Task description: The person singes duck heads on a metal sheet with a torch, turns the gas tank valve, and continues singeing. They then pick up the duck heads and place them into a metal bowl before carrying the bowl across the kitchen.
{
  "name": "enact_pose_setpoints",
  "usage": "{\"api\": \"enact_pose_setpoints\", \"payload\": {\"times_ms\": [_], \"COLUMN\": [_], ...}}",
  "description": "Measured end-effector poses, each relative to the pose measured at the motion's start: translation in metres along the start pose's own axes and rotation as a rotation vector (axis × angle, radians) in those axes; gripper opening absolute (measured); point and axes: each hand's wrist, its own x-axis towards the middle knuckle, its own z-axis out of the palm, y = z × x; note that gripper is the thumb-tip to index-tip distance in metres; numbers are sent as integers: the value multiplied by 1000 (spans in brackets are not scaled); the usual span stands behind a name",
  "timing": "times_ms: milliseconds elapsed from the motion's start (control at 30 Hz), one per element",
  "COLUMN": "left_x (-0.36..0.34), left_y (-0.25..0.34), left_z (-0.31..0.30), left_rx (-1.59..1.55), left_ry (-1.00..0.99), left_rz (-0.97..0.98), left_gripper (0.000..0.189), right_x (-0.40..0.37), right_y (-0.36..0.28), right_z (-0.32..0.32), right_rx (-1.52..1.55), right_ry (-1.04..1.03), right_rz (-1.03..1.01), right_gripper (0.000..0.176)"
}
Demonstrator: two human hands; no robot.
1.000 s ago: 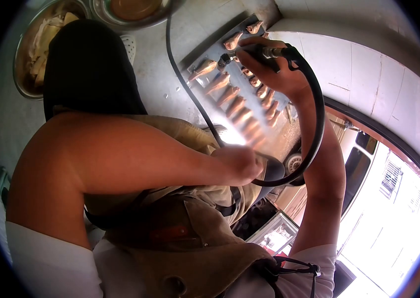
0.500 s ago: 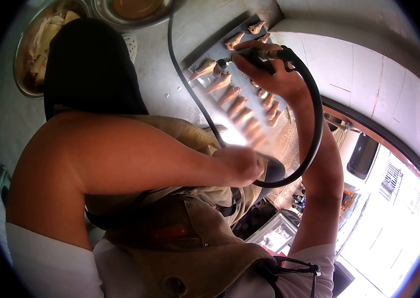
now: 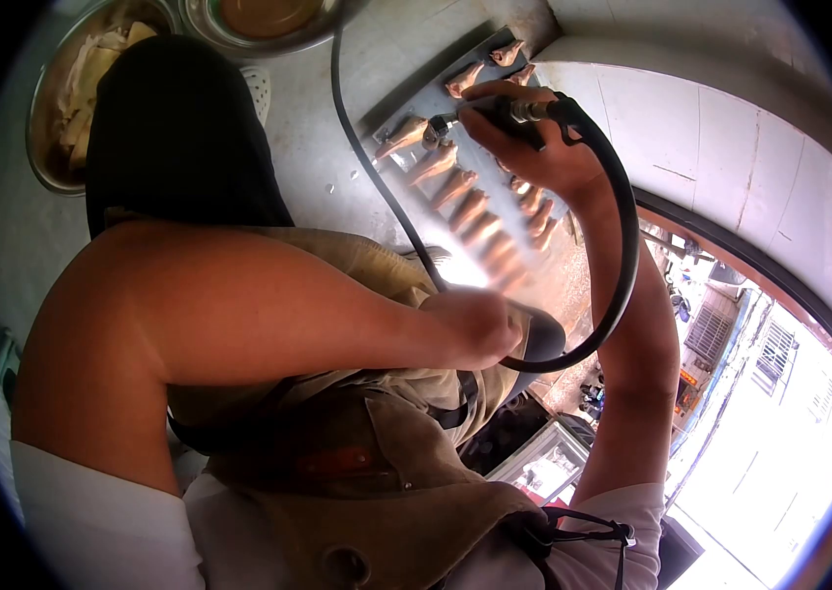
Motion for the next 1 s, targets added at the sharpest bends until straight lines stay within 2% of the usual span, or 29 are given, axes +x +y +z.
{"api": "enact_pose_setpoints", "payload": {"times_ms": [333,433,533,600,667,767,900,1000], "left_x": [3,2,2,1,1,5,4,6], "left_y": [-3,-3,-2,-1,1,-2,-1,-2], "left_z": [1,1,-1,0,0,4,2,2], "left_rx": [1,4,-5,-3,8,10,13,16], "left_ry": [0,5,2,6,17,34,20,18], "left_rz": [11,14,14,4,-15,3,12,23], "left_gripper": [34,34,35,36,37,39,40,41], "right_x": [1,0,0,-6,-9,-11,-11,-12], "right_y": [3,4,-2,5,12,16,16,18], "right_z": [0,1,1,7,10,9,9,11], "right_rx": [4,23,132,16,-19,20,71,138], "right_ry": [-71,-36,-34,-68,-67,-29,-28,23], "right_rz": [126,105,244,299,287,205,244,173], "right_gripper": [34,33,34,21,22,36,34,33]}}
